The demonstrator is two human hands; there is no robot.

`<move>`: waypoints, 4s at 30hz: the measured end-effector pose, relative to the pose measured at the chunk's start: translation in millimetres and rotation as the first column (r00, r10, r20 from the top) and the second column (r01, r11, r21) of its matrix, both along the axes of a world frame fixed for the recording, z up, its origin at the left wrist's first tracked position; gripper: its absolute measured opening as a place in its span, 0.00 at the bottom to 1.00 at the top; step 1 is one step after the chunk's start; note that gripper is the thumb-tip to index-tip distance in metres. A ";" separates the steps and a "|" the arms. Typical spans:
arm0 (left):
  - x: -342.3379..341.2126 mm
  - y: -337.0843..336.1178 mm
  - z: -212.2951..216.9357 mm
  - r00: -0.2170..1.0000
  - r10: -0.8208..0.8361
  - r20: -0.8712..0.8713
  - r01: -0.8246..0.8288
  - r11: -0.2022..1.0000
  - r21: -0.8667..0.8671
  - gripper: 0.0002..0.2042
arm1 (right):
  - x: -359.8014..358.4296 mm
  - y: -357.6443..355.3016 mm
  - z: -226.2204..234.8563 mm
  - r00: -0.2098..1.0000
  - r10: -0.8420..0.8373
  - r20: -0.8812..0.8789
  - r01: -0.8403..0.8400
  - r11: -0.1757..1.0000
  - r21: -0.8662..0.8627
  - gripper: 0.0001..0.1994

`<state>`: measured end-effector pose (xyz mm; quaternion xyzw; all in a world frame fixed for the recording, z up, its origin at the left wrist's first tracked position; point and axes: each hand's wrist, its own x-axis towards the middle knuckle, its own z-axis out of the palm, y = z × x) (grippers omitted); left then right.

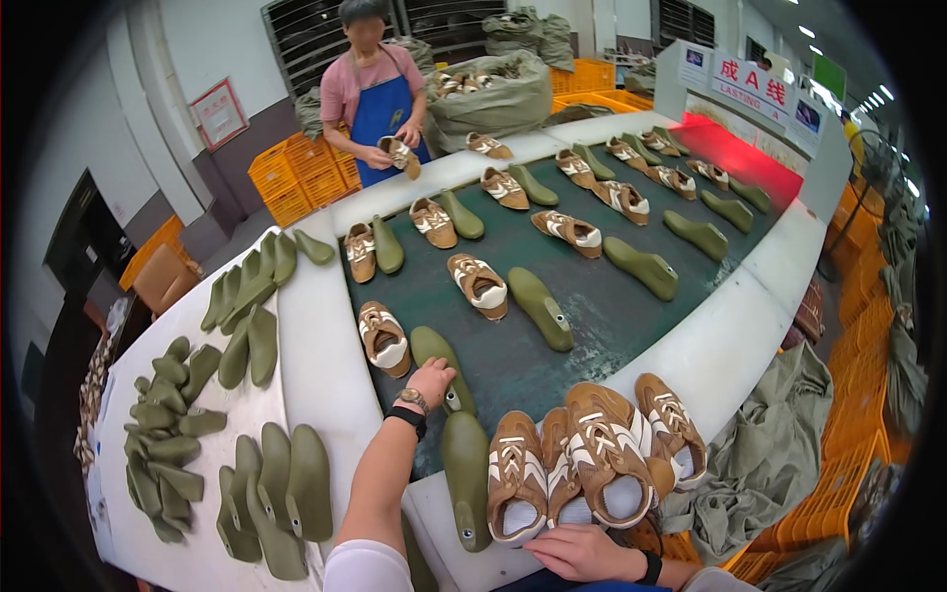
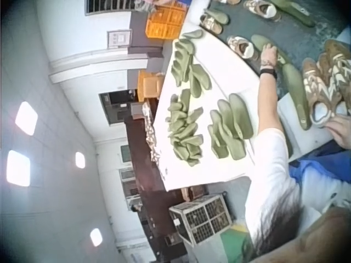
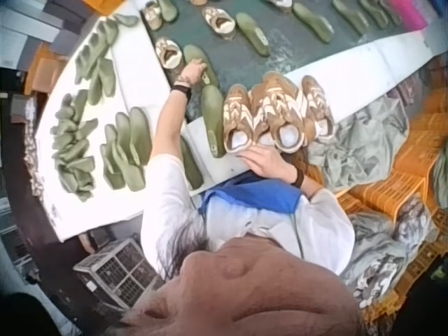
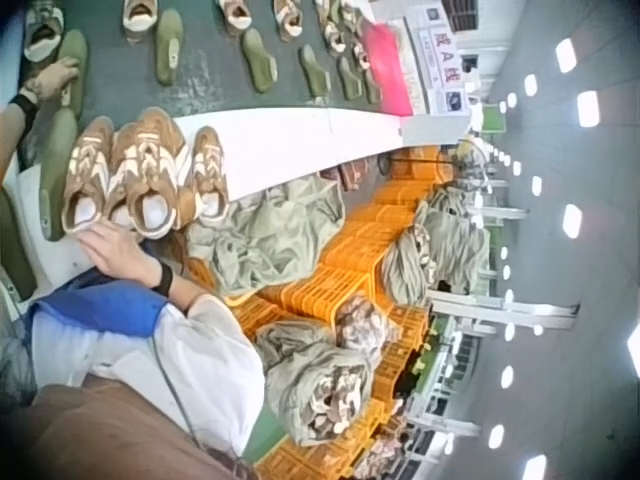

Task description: Sort finished shoes and matching green shoe lasts on an assembly line conveyor.

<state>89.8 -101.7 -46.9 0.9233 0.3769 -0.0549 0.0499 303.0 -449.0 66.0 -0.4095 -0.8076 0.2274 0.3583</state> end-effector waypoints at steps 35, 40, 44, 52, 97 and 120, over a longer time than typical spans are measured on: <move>2.2 -428.8 301.4 -0.011 -0.393 0.920 0.637 0.706 0.309 0.15 | -66.8 -53.4 12.5 0.959 0.232 0.164 -0.246 0.967 0.072 0.09; -36.2 -428.8 304.1 0.158 -0.500 0.852 0.412 0.817 0.403 0.13 | -74.5 -49.9 7.1 0.952 0.274 0.137 -0.287 0.954 0.086 0.10; -77.0 -354.5 278.8 0.646 -0.143 0.750 0.082 0.990 0.118 0.26 | -70.4 -45.4 9.6 0.958 0.263 0.115 -0.275 0.956 0.102 0.09; -299.2 -250.0 55.1 0.496 0.799 0.340 -0.853 0.522 0.018 0.39 | -70.1 -45.1 0.0 0.957 0.268 0.108 -0.279 0.956 0.096 0.09; -298.9 -339.9 19.7 0.264 0.923 0.281 -0.940 0.182 0.288 0.50 | -140.6 30.9 -48.0 0.939 -0.069 0.336 0.089 0.995 -0.045 0.14; -244.4 -262.3 54.9 0.541 0.701 0.464 -0.612 0.707 -0.354 0.40 | -147.3 36.1 -55.5 0.939 -0.073 0.335 0.118 0.986 -0.115 0.16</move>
